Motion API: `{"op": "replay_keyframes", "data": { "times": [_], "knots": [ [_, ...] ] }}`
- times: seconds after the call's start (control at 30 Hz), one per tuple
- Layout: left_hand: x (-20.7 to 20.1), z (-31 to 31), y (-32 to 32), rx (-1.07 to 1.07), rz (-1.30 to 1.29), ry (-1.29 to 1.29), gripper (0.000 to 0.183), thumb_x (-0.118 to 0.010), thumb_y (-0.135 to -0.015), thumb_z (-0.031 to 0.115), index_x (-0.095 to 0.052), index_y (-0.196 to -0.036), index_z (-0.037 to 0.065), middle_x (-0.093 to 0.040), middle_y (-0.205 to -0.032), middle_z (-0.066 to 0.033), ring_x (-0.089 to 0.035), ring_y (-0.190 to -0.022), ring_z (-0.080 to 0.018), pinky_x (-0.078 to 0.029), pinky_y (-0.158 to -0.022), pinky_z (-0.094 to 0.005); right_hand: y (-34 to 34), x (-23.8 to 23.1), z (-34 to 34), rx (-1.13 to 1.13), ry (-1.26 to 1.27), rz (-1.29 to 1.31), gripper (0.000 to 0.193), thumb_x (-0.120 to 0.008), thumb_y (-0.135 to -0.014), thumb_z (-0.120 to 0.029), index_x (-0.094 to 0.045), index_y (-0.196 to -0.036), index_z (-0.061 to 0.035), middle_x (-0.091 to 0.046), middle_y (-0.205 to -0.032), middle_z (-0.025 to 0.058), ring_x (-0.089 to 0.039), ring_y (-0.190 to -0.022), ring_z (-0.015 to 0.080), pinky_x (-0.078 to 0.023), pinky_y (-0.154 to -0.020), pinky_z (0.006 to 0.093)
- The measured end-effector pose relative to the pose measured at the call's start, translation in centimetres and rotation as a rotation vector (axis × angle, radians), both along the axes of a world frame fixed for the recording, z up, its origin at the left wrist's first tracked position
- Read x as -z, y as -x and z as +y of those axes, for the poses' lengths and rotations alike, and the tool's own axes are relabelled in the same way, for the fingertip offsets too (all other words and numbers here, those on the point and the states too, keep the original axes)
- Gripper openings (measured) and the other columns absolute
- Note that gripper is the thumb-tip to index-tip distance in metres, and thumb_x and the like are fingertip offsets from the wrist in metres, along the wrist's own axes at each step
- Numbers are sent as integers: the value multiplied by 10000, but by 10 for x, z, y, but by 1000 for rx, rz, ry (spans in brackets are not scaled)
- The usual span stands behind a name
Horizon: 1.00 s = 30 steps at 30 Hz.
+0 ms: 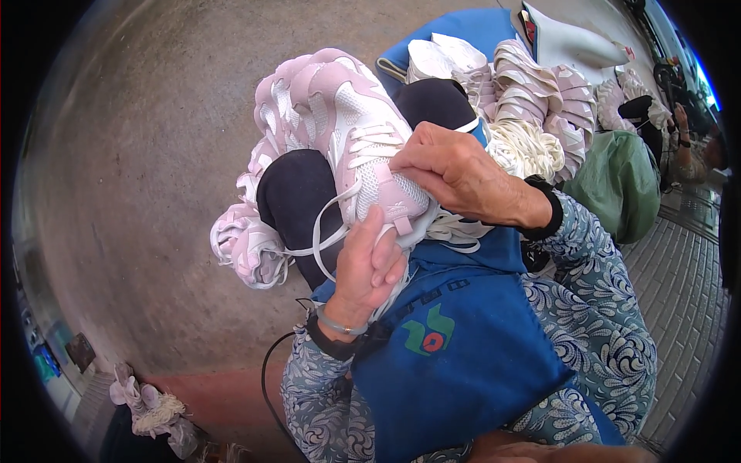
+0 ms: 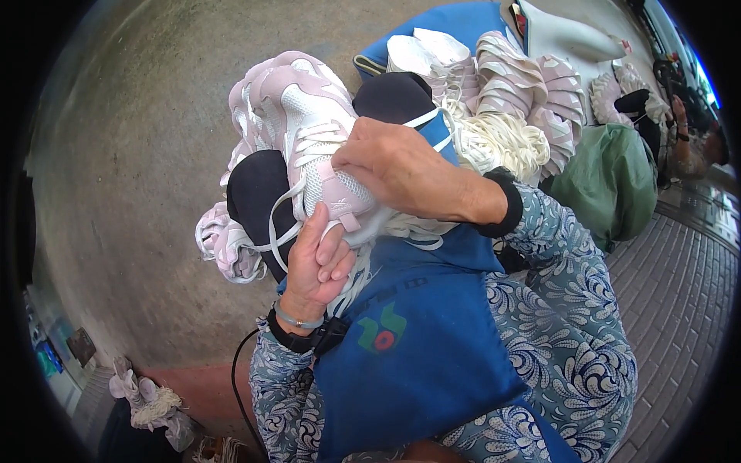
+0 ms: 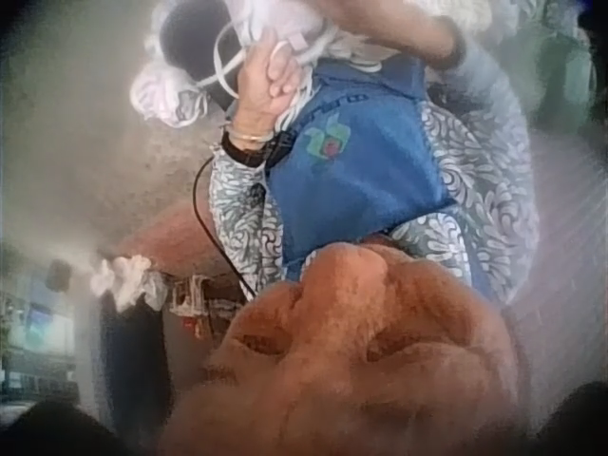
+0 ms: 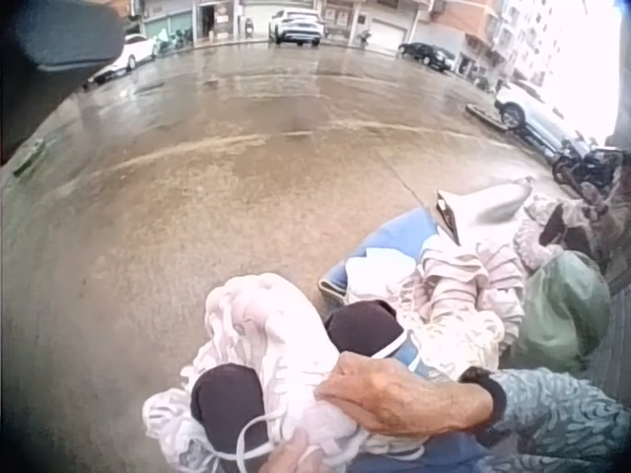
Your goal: The recorder is lacing a pair of pink and white sneakers.
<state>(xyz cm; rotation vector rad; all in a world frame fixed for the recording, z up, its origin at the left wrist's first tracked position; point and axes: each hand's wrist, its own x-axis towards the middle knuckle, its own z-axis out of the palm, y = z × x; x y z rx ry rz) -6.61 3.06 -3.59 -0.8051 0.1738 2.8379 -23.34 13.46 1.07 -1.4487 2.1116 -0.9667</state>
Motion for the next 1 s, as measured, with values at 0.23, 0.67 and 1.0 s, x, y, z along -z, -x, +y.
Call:
{"op": "replay_keyframes", "data": {
  "times": [0.23,0.67,1.0],
  "knots": [
    [1,2,0,-4,-23,-4,276,-359,-1015,306,-503,-996,71,-345,-470,66,-275,-308,-38,-294,-328,-194,-8,6,-3,30,64,21,138,-615,-817,-19,-605,-952,6,-598,-842,128,-616,-750,258,-492,-652,326],
    [0,2,-3,9,-31,20,275,-357,-1016,304,-504,-901,101,-344,-461,65,-275,-304,-45,-274,-325,-197,-13,-11,-17,-149,-82,395,145,-640,-740,-134,-592,-867,-84,-523,-764,62,-560,-731,248,-419,-641,354],
    [-14,13,4,-27,-117,133,363,-359,-1015,311,-454,-723,117,-329,-457,55,-262,-298,-62,-253,-301,-209,-14,-10,-24,-161,-152,556,84,-596,-678,-201,-640,-682,-130,-544,-773,44,-573,-763,197,-362,-695,343]
  ]
}}
